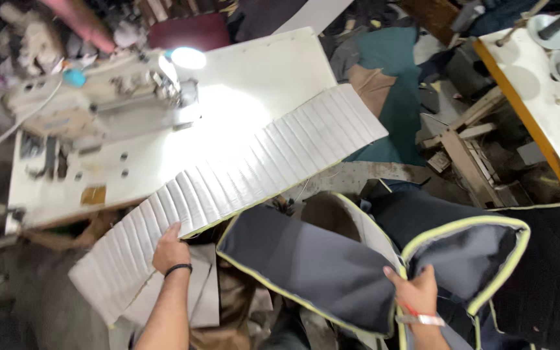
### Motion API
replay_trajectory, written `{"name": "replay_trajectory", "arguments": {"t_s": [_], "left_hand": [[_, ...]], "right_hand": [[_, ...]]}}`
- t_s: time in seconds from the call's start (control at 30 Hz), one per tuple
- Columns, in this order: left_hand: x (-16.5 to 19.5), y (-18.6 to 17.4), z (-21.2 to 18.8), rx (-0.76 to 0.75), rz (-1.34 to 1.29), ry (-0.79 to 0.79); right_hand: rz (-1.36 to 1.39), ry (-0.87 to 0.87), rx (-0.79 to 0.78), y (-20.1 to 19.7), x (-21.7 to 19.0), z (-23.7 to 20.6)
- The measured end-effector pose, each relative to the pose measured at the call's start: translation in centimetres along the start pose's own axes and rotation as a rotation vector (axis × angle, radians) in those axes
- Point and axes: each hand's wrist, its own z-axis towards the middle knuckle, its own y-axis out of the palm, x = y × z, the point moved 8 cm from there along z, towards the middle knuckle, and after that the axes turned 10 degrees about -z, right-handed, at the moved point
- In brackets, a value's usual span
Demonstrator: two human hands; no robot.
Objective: The person staples fabric onto a tufted cushion, then moves to a wooden frame where they attach a long strip of quilted foam using a pneumatic staple gun. They handle pink foam blocks, a wooden frame, and various fabric pieces while working in a cluttered workshop.
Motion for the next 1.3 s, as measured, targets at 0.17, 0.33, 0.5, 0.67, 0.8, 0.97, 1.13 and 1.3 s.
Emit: {"name": "replay_trajectory", "arguments": {"t_s": [0.17,0.33,0.5,0.67,0.8,0.97,1.13,1.3], "left_hand": [[-5.9,-8.0,-10.1,0.211,-0.087,-0.411],[-10.5,-16.1,-23.0,0.549,-0.543,-0.552],[-17.8,-23.0,-38.1,0.951,-1.122,-0.823],[-27.3,-32.1,-53.8,1.342,-1.288,-0.679],[-35.7,-37.8,-67.6,1.665,-1.24,-0.645],[-45.0,-41.6,-80.0,1.997,-1.518,-0.763],[-54.5,-48.4,-85.3,2.024,-1.726,-0.554],[-67.6,-55.3,-91.6,2.219,-1.545,-0.552]], "right_hand": [[-0.115,-0.224,-0.123,1.4,-1.8,-0.2],[0.02,-0.476,-0.381,5.9,-5.0,-3.9],[-0.152,-0.566,-0.711,14.3,-8.9,-12.4],[-0.149,-0.648,-0.975,22.0,-11.2,-29.1],[-0.112,-0.92,-1.151,28.5,-11.6,-45.3],[-0.064,-1.006,-1.292,36.5,-9.4,-65.5],[0.039,-0.922,-1.527,40.7,-8.9,-84.9],[-0.014,-0.883,-1.569,46.6,-5.3,-102.1]]}}
